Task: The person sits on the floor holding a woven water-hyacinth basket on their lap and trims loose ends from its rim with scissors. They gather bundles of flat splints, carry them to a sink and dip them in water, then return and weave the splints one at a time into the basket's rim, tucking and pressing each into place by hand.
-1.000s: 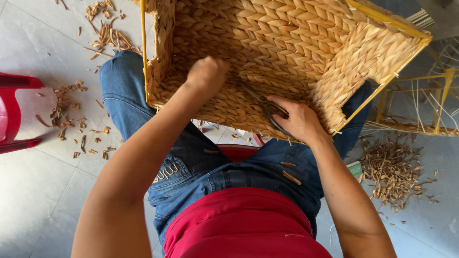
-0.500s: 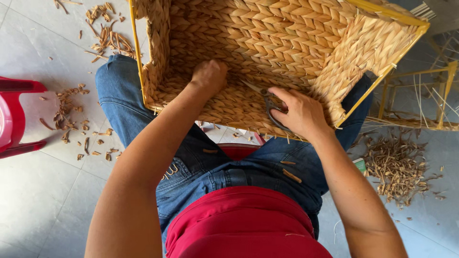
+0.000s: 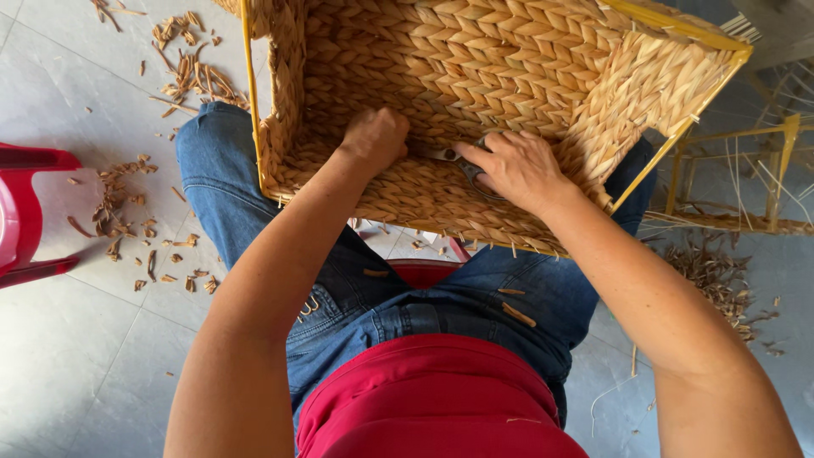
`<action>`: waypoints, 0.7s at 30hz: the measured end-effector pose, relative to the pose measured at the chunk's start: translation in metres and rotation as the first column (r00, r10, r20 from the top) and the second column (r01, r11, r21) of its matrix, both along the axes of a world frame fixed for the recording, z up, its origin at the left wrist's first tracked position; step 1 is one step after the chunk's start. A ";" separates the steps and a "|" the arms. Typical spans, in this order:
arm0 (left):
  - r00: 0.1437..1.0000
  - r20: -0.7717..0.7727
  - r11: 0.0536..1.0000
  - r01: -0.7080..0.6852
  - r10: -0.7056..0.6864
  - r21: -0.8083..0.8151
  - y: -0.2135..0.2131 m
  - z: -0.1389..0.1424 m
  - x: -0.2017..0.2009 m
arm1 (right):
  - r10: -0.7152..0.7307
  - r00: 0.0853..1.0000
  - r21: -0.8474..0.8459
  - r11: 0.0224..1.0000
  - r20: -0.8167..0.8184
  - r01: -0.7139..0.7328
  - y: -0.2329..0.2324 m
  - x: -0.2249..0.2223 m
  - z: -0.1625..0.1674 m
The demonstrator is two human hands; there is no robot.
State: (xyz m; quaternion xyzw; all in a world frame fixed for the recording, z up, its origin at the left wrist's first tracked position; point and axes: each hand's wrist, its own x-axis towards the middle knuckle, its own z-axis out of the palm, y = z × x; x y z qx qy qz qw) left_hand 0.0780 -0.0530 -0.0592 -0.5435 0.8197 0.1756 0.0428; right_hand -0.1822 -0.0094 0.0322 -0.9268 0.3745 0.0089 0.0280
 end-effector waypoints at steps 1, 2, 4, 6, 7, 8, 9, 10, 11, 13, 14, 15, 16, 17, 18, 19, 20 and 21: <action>1.000 0.013 1.000 0.004 -0.004 0.016 -0.003 0.000 0.002 | 0.001 1.000 0.000 1.000 -0.014 -0.001 -0.002 0.004 -0.002; 1.000 0.016 1.000 0.005 -0.005 0.027 -0.005 -0.002 0.005 | 0.000 1.000 0.000 1.000 -0.028 0.000 -0.004 0.009 -0.004; 1.000 0.028 1.000 0.002 -0.003 0.027 -0.009 -0.004 0.007 | -0.009 0.998 0.020 1.000 -0.059 0.010 -0.005 0.016 -0.006; 1.000 0.019 1.000 -0.022 0.022 0.020 -0.012 -0.005 0.008 | -0.025 0.995 0.079 0.996 -0.098 0.033 -0.005 0.019 -0.005; 0.999 0.016 0.999 -0.035 0.034 0.019 -0.013 -0.005 0.008 | -0.029 0.994 0.092 0.995 -0.103 0.038 -0.004 0.019 -0.003; 0.999 0.018 0.998 -0.043 0.043 -0.037 -0.014 -0.005 0.010 | -0.033 0.994 0.103 0.994 -0.107 0.044 -0.004 0.019 0.000; 0.998 0.019 0.994 -0.050 0.052 -0.093 -0.015 -0.004 0.012 | -0.039 0.993 0.112 0.992 -0.112 0.051 -0.003 0.019 0.004; 0.998 0.018 0.987 -0.059 0.062 -0.148 -0.014 0.000 0.012 | -0.097 0.990 0.147 0.983 -0.101 0.111 -0.001 0.019 0.009; 0.994 -0.047 0.985 -0.105 0.100 -0.134 -0.013 0.005 0.013 | -0.153 0.984 0.184 0.968 -0.092 0.168 0.001 0.020 0.015; 0.969 -0.178 0.977 -0.191 0.172 -0.097 -0.008 0.021 0.015 | -0.260 0.965 0.234 0.938 -0.016 0.257 0.011 0.020 0.029; 0.961 -0.202 0.973 -0.210 0.188 -0.091 -0.006 0.031 0.016 | -0.303 0.951 0.251 0.926 0.055 0.281 0.021 0.020 0.036; 0.953 -0.225 0.970 -0.228 0.204 -0.085 -0.002 0.043 0.018 | -0.346 0.930 0.270 0.914 0.125 0.304 0.032 0.021 0.042; 0.944 -0.247 0.967 -0.243 0.218 -0.075 0.004 0.056 0.020 | -0.382 0.905 0.258 0.908 0.188 0.330 0.045 0.021 0.047; 0.899 -0.391 0.952 -0.270 0.195 -0.145 0.012 0.069 0.022 | -0.417 0.874 0.250 0.900 0.250 0.358 0.059 0.023 0.051; 0.838 -0.523 0.928 -0.307 0.158 -0.211 0.021 0.083 0.027 | -0.447 0.838 0.244 0.891 0.312 0.384 0.069 0.023 0.054; 0.761 -0.640 0.896 -0.351 0.104 -0.271 0.030 0.096 0.033 | -0.468 0.815 0.231 0.882 0.343 0.410 0.078 0.023 0.055; 0.701 -0.707 0.872 -0.402 0.096 -0.280 0.041 0.109 0.040 | -0.489 0.788 0.219 0.872 0.374 0.437 0.086 0.024 0.055; 0.636 -0.767 0.849 -0.448 0.083 -0.281 0.053 0.120 0.047 | -0.512 0.759 0.211 0.859 0.403 0.467 0.092 0.024 0.054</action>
